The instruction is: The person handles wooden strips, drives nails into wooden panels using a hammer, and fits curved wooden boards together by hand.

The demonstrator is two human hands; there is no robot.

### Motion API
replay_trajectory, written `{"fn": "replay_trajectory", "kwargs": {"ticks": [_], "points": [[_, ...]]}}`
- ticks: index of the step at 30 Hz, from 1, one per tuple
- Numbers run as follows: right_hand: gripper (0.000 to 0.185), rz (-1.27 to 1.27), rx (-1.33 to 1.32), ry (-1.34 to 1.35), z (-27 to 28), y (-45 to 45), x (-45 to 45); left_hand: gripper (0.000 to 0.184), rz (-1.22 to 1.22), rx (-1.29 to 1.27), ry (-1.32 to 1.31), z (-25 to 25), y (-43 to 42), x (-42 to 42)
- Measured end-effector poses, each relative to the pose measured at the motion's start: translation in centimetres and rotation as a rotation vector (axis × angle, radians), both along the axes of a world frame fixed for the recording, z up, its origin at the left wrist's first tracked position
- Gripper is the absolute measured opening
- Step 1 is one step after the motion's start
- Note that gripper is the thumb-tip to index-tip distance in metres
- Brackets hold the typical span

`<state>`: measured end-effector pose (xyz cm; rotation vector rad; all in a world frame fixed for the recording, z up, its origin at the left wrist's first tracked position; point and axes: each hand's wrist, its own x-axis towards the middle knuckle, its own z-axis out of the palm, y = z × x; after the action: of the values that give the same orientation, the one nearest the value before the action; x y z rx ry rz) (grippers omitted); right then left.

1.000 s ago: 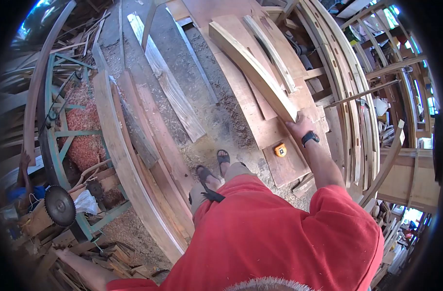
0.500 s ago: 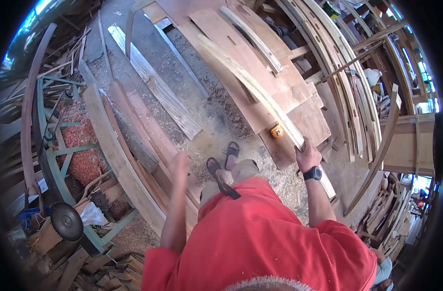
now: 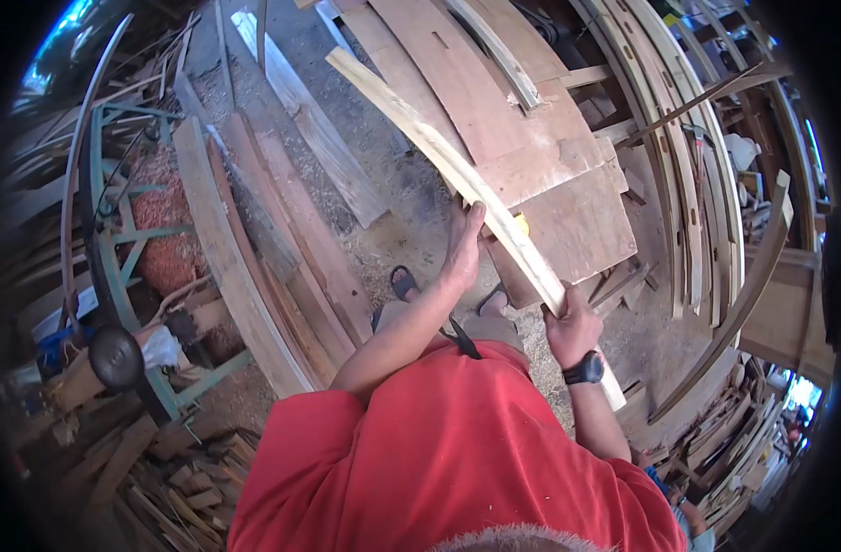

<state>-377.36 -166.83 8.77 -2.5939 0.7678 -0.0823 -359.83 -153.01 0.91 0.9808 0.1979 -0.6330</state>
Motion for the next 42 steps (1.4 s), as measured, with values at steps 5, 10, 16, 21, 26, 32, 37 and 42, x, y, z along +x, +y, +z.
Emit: {"fn": "replay_trajectory", "kwargs": {"ticks": [5, 10, 16, 21, 26, 32, 37, 42], "points": [[0.084, 0.336, 0.104, -0.031, -1.8, -3.8, -2.8, 0.097, 0.180, -0.149, 0.147, -2.7, -4.6, -1.4], [0.124, 0.432, 0.170, 0.224, 0.8, -10.6, -5.9, 0.092, 0.406, -0.247, 0.154, -1.5, -7.5, -2.1], [0.138, 0.217, 0.598, 0.054, -3.7, -17.2, -11.2, 0.085, 0.448, -0.374, 0.080, -0.2, -10.4, -3.8], [0.058, 0.045, 1.207, 0.259, -6.5, -21.1, -12.2, 0.084, 0.298, -0.543, 0.139, -2.4, -12.0, -4.2], [0.063, 0.083, 0.997, 0.149, -5.4, -21.4, -10.4, 0.077, 0.413, -0.369, 0.137, -0.1, -13.7, -2.1], [0.061, 0.114, 0.770, 0.004, -2.7, -15.8, 0.5, 0.077, 0.457, 0.267, -0.119, 5.5, -10.1, 10.5], [0.062, 0.421, 1.102, -0.160, -8.4, -7.5, 7.8, 0.088, 0.434, 0.636, -0.235, 13.0, -4.5, 19.4], [0.083, 0.664, 0.310, -0.506, -3.1, -10.9, 13.1, 0.083, 0.063, 0.574, -0.380, 14.4, 2.1, 20.9]]}}
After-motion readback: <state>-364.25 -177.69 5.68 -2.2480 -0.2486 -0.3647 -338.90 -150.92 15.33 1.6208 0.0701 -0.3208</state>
